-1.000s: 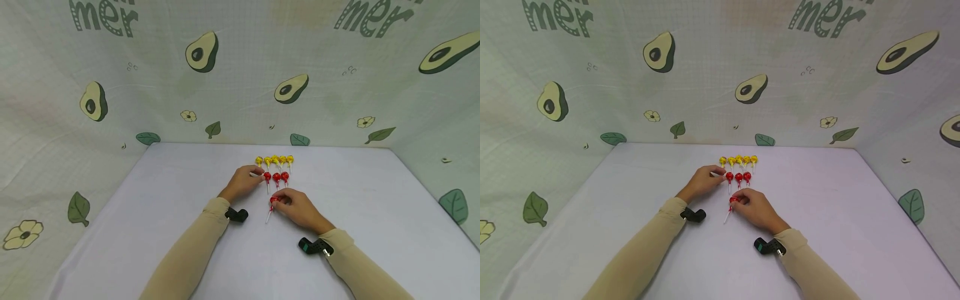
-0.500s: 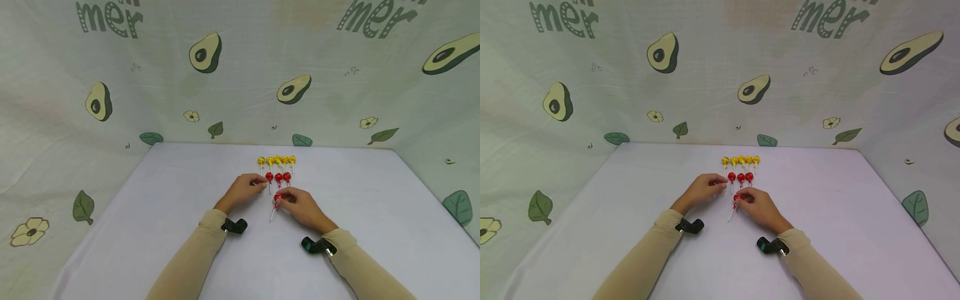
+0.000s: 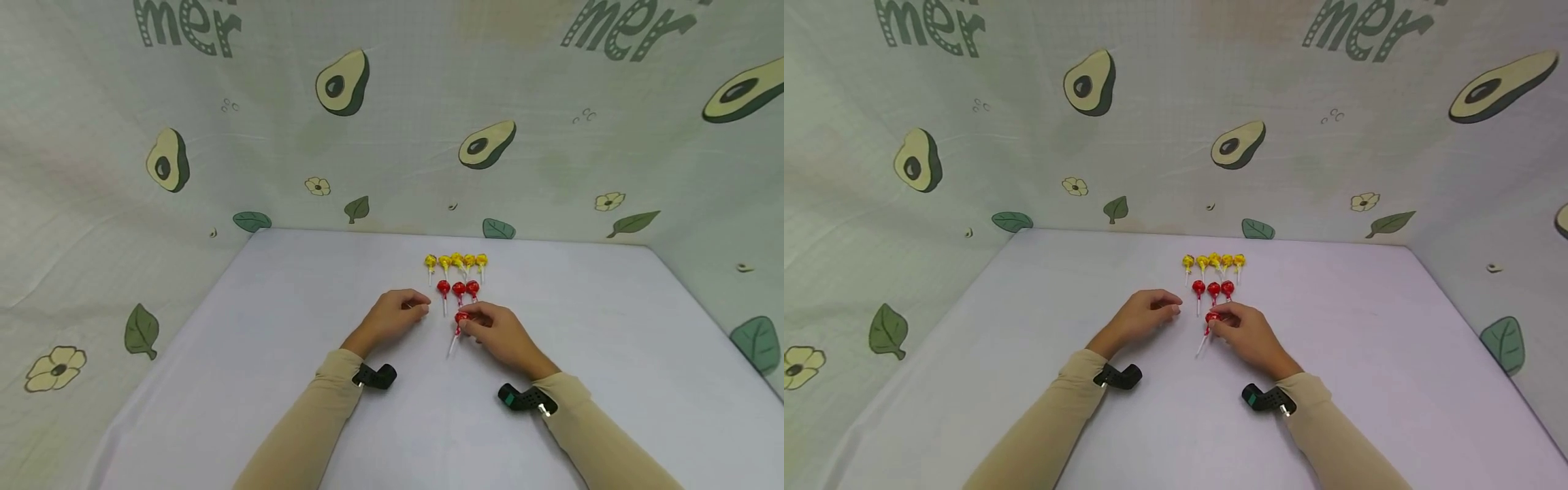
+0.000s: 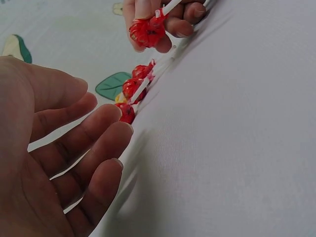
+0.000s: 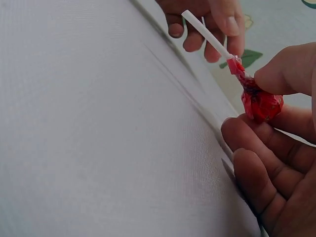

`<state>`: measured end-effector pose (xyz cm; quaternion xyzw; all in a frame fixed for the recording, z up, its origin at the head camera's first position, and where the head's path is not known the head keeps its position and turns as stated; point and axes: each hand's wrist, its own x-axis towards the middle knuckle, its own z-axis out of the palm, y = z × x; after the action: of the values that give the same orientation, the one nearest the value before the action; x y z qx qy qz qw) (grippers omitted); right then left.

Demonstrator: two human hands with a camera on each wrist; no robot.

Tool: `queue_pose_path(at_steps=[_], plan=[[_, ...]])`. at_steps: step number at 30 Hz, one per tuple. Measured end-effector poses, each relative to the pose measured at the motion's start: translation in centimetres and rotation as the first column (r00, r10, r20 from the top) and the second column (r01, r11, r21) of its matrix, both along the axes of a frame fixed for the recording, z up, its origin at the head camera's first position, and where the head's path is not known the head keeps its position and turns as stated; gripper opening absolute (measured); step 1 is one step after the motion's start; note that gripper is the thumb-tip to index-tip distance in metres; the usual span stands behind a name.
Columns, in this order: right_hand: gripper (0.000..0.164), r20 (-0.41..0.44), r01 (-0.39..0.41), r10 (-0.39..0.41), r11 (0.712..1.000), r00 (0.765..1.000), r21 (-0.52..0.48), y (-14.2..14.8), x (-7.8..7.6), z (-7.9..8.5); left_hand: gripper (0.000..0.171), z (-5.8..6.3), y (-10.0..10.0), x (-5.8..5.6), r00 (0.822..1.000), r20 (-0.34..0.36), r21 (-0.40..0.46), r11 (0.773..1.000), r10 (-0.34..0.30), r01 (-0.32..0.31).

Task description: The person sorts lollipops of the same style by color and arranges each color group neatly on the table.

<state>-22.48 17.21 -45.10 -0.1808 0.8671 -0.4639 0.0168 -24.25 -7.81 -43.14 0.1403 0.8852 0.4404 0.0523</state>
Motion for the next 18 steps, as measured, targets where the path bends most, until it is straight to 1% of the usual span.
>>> queue_pose_path(at_steps=[2, 5, 8, 12, 16, 18], plan=[[0.028, 0.029, 0.000, 0.001, 0.999, 1.000, -0.032, 0.1, 0.0, 0.1, 0.023, -0.1, -0.3, 0.2, 1.000, -0.003, -0.003, 1.000, 0.008, -0.008], [0.029, 0.067, 0.016, -0.010, 0.996, 0.998, -0.084, 0.5, -0.1, 0.3, 0.022, -0.3, -0.5, 0.2, 0.999, -0.030, -0.007, 1.000, 0.013, -0.013], [0.030, 0.082, 0.039, -0.030, 0.993, 0.996, -0.112, 1.0, -0.2, 0.5, 0.021, -0.5, -0.7, 0.0, 0.998, -0.054, -0.013, 1.000, 0.013, -0.014], [0.034, 0.090, 0.062, -0.051, 0.991, 0.995, -0.123, 1.7, -0.3, 0.6, 0.021, -0.5, -1.3, -0.2, 0.998, -0.061, -0.014, 1.000, 0.009, -0.010], [0.039, 0.095, 0.078, -0.066, 0.989, 0.993, -0.125, 2.3, -0.6, 0.8, 0.020, -0.6, -2.2, -0.5, 0.997, -0.069, 0.007, 0.999, 0.043, -0.043], [0.040, 0.107, 0.090, -0.077, 0.989, 0.991, -0.120, 2.6, -0.8, 0.8, 0.019, -0.8, -2.5, -0.7, 0.996, -0.067, 0.022, 0.999, 0.050, -0.049]])
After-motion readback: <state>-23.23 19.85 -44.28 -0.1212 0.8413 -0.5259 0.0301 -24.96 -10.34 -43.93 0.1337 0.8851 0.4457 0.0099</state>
